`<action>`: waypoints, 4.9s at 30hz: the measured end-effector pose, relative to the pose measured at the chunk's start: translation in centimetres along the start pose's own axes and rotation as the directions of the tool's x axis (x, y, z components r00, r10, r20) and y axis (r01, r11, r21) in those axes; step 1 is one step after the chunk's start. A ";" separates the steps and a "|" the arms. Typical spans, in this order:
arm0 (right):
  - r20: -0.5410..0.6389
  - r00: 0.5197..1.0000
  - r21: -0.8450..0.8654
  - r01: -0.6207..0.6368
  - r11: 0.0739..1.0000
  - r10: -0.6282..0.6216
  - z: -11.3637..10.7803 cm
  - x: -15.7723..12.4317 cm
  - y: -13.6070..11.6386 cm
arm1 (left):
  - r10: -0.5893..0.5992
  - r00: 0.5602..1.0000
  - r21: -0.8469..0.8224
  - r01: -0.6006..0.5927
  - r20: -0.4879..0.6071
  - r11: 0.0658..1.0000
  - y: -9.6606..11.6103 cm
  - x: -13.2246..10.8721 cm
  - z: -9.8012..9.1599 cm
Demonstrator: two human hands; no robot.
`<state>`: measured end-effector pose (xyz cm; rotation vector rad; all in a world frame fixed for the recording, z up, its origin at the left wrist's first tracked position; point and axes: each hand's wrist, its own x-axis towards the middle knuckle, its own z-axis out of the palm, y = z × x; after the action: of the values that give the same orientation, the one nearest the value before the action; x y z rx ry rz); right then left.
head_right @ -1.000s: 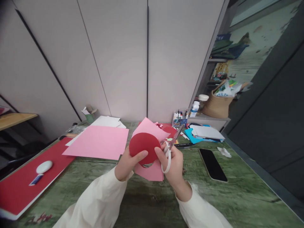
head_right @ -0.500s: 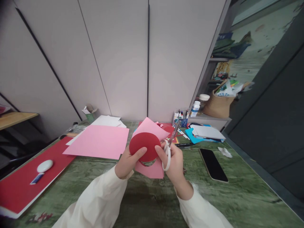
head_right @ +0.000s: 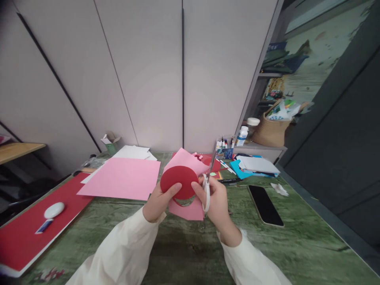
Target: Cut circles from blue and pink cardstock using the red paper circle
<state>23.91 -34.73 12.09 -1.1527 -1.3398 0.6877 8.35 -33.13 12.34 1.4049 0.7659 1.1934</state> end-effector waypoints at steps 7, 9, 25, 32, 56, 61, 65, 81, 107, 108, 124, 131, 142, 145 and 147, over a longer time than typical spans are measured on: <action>0.119 0.992 0.035 -0.047 0.998 0.042 -1.3 0.6 -0.9 | -0.009 0.998 0.032 0.007 0.069 0.999 -0.1 0.6 -0.5; 0.122 0.992 0.024 -0.044 0.999 0.041 -1.5 0.6 -1.1 | -0.006 0.996 0.047 0.002 0.089 0.999 -0.2 0.6 -0.6; 0.334 0.938 -0.167 -0.040 0.985 0.095 -3.9 0.6 -2.3 | 0.084 0.984 0.117 -0.066 -0.160 0.991 -0.3 1.4 -2.6; 0.561 0.821 -0.360 0.126 0.924 0.106 -4.6 0.6 -3.6 | 0.118 0.960 0.061 -0.106 -0.253 0.993 0.3 1.3 -3.1; 0.676 0.722 -0.209 -0.002 0.978 0.146 -4.0 0.8 -2.4 | -0.017 1.000 0.183 0.016 0.004 0.983 1.6 0.4 -2.7; 0.650 0.744 -0.226 -0.002 0.974 0.153 -4.0 0.7 -2.3 | -0.078 0.997 0.171 0.075 0.009 0.982 1.9 0.3 -3.0; 0.644 0.748 -0.236 -0.005 0.972 0.160 -3.9 0.7 -2.2 | -0.087 0.996 0.168 0.085 0.007 0.982 2.1 0.3 -3.0; 0.594 0.777 -0.287 -0.039 0.957 0.210 -3.8 0.6 -1.6 | -0.070 0.997 0.197 0.063 0.029 0.978 2.3 0.3 -3.5; 0.618 0.754 -0.383 0.045 0.922 0.220 -5.3 1.2 -2.2 | -0.142 0.983 0.278 0.105 0.117 0.955 2.6 0.2 -4.5; 0.620 0.752 -0.391 0.050 0.919 0.223 -5.3 1.2 -2.2 | -0.144 0.982 0.284 0.104 0.123 0.953 2.6 0.2 -4.6; 0.633 0.739 -0.393 0.050 0.918 0.231 -4.4 1.2 -2.7 | -0.218 0.956 0.162 0.187 0.198 0.969 2.3 0.4 -5.1; 0.652 0.738 -0.380 0.123 0.917 0.171 -4.1 1.2 -1.9 | -0.242 0.945 0.133 0.217 0.218 0.967 2.3 0.6 -5.1; 0.662 0.719 -0.370 0.070 0.926 0.210 -4.3 1.2 -1.8 | -0.266 0.932 0.141 0.237 0.246 0.961 2.5 0.7 -5.4; 0.667 0.711 -0.376 0.064 0.924 0.222 -4.4 1.2 -1.9 | -0.269 0.931 0.148 0.239 0.248 0.960 2.5 0.6 -5.5; 0.665 0.710 -0.389 0.062 0.919 0.233 -4.6 1.2 -1.9 | -0.273 0.928 0.153 0.241 0.253 0.958 2.5 0.6 -5.5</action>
<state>28.05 -35.35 15.00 -1.3306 -2.1619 1.0302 2.91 -31.33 14.40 1.4766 0.8081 0.7428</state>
